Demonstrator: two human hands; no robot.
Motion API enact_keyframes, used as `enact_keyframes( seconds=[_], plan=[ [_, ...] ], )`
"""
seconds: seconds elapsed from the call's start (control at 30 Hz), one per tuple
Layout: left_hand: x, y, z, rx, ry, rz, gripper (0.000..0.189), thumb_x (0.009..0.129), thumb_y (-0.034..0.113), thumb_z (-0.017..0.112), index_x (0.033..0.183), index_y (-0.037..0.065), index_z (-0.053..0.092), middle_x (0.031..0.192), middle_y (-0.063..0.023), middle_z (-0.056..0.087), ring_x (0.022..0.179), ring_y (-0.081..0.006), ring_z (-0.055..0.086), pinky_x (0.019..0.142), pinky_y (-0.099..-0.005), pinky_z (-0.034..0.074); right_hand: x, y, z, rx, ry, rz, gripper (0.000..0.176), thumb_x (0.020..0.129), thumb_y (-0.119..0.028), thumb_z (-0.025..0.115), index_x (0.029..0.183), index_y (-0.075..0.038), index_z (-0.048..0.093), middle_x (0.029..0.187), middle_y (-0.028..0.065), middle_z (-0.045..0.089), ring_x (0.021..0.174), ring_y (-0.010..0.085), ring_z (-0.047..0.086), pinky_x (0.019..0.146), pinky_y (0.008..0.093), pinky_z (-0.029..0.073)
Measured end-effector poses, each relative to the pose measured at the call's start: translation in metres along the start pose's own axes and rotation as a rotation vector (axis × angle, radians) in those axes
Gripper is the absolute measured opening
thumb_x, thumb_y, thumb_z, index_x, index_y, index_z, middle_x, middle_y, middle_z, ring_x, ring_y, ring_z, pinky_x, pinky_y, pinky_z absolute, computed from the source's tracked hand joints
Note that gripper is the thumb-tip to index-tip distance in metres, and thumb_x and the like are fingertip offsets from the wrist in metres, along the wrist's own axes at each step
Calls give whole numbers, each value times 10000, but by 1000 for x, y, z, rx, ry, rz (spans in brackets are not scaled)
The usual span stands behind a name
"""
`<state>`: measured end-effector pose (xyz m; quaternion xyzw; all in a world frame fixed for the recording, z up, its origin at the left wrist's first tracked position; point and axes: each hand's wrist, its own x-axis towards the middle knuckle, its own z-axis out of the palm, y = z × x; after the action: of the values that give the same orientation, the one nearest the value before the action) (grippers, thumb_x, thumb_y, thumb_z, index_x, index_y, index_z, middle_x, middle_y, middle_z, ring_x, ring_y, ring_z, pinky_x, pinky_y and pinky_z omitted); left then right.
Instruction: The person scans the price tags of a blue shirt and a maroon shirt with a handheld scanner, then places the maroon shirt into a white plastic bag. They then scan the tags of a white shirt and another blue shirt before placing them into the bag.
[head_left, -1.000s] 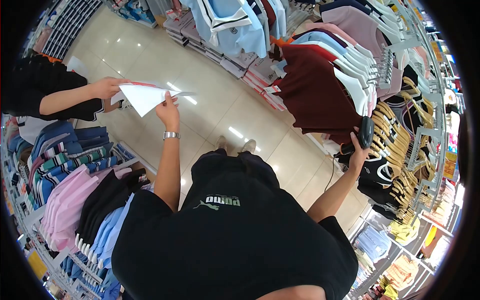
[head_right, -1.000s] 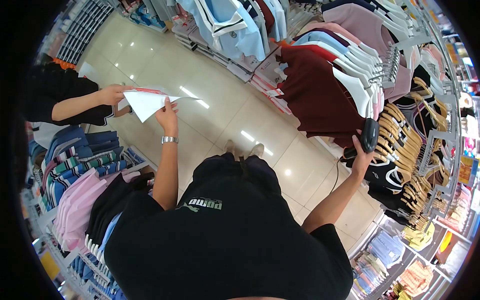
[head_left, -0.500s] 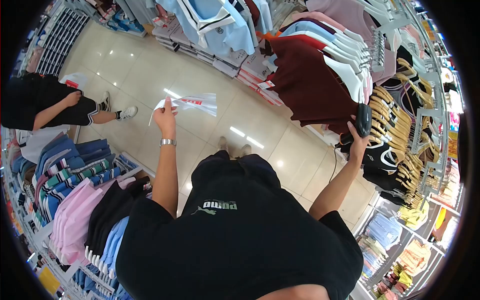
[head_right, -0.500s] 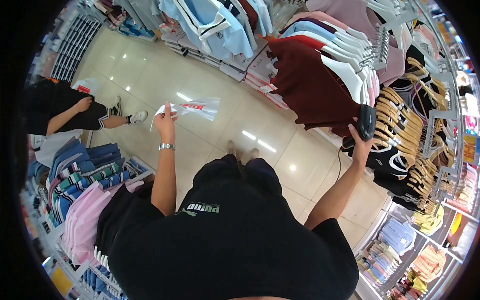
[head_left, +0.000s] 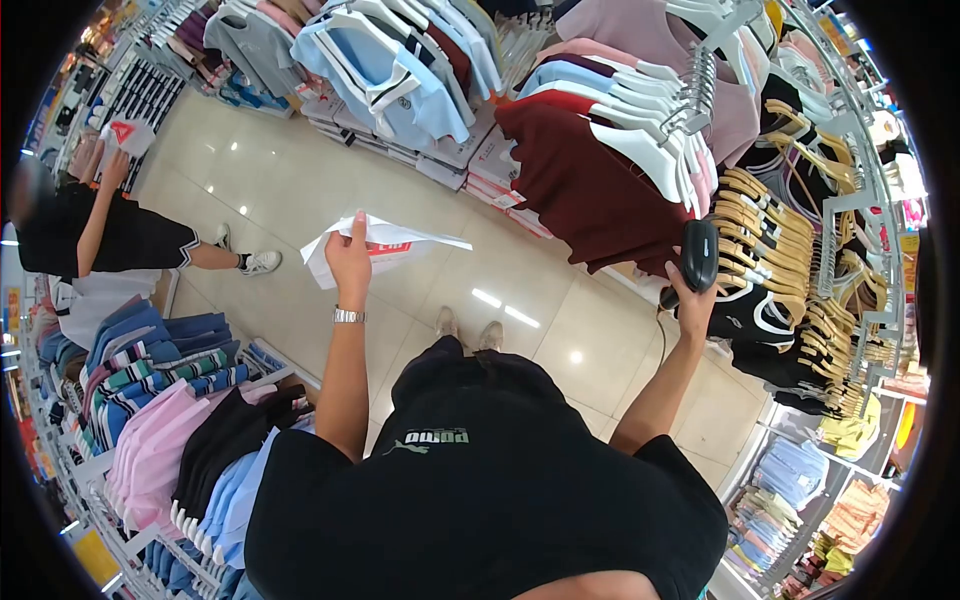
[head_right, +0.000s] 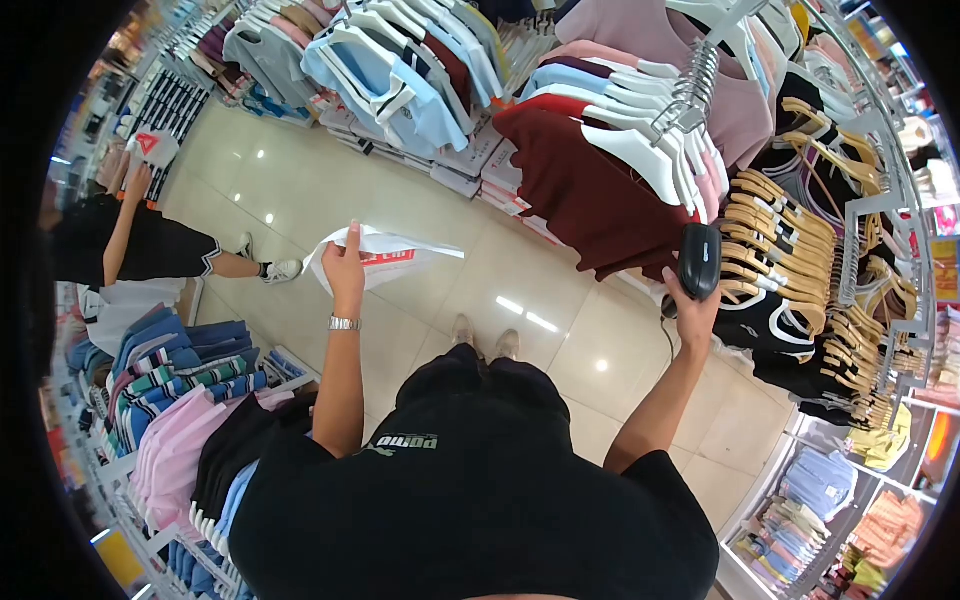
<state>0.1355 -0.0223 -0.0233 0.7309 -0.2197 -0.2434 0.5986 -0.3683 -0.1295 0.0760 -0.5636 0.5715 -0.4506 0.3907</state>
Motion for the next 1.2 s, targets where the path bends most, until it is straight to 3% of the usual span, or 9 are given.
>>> enact_keyframes(
  seconds=[0.2, 0.43, 0.5, 0.57, 0.6, 0.63, 0.83, 1.03, 1.2],
  plan=[
    [-24, 36, 40, -53, -72, 89, 335, 963, 292, 679, 819, -6, 626, 685, 0, 579, 593, -69, 489, 538, -255, 394, -4, -13, 4, 46, 9, -76, 391, 812, -18, 785, 1173, 27, 644, 969, 23, 675, 806, 87, 601, 749, 259, 500],
    [-51, 65, 70, 31, -189, 118, 341, 955, 259, 685, 733, 12, 604, 623, 50, 511, 562, -37, 403, 499, -258, 296, -4, -32, 45, 205, -328, -212, 423, 798, -66, 820, 1186, 23, 678, 1026, 39, 704, 803, 81, 589, 714, 258, 493],
    [-57, 72, 81, 23, -263, 151, 360, 950, 256, 689, 697, 19, 591, 610, 60, 494, 556, -33, 380, 492, -265, 273, -10, -32, 57, 167, -492, 28, 434, 776, -107, 846, 1147, 25, 664, 915, 6, 677, 742, 83, 578, 683, 264, 492],
    [-68, 79, 92, -5, -328, 136, 375, 942, 243, 696, 658, 30, 579, 595, 69, 484, 544, -32, 362, 480, -278, 262, -6, -32, 85, 302, -608, -196, 477, 778, -96, 839, 1194, 15, 633, 996, 28, 693, 781, 75, 578, 686, 261, 503],
    [-72, 84, 96, -8, -361, 148, 375, 941, 243, 697, 656, 29, 581, 592, 71, 484, 540, -32, 360, 478, -279, 263, -3, -40, 91, 361, -777, -13, 480, 782, -91, 833, 1206, 13, 632, 1067, 37, 694, 883, 88, 592, 780, 274, 513],
    [-76, 87, 100, -12, -394, 160, 376, 941, 242, 698, 654, 28, 582, 589, 72, 484, 536, -32, 359, 476, -280, 263, 0, -48, 105, 395, -854, -68, 474, 793, -98, 822, 1215, 7, 633, 1102, 35, 688, 971, 95, 592, 843, 281, 506],
    [-77, 66, 103, 62, -473, 200, 398, 926, 241, 708, 619, 21, 584, 557, 59, 494, 519, -48, 386, 469, -290, 297, 4, -61, 157, 473, -1098, 48, 450, 813, -133, 799, 1218, -13, 643, 1104, 62, 689, 1052, 143, 617, 957, 317, 478],
    [-80, 63, 90, 102, -434, 271, 321, 923, 222, 697, 721, -25, 664, 600, 5, 603, 560, -52, 494, 494, -293, 377, 6, -37, 191, 614, -1100, 291, 423, 806, -104, 794, 1192, -3, 656, 1066, 64, 692, 982, 127, 622, 881, 299, 500],
    [-66, 62, 79, 63, -455, 124, 287, 924, 231, 704, 799, -27, 688, 668, -14, 638, 617, -62, 531, 548, -286, 418, 9, -41, 211, 670, -1188, 391, 477, 820, -109, 767, 1261, -13, 614, 1117, 80, 684, 964, 136, 625, 854, 299, 509]
  ],
)
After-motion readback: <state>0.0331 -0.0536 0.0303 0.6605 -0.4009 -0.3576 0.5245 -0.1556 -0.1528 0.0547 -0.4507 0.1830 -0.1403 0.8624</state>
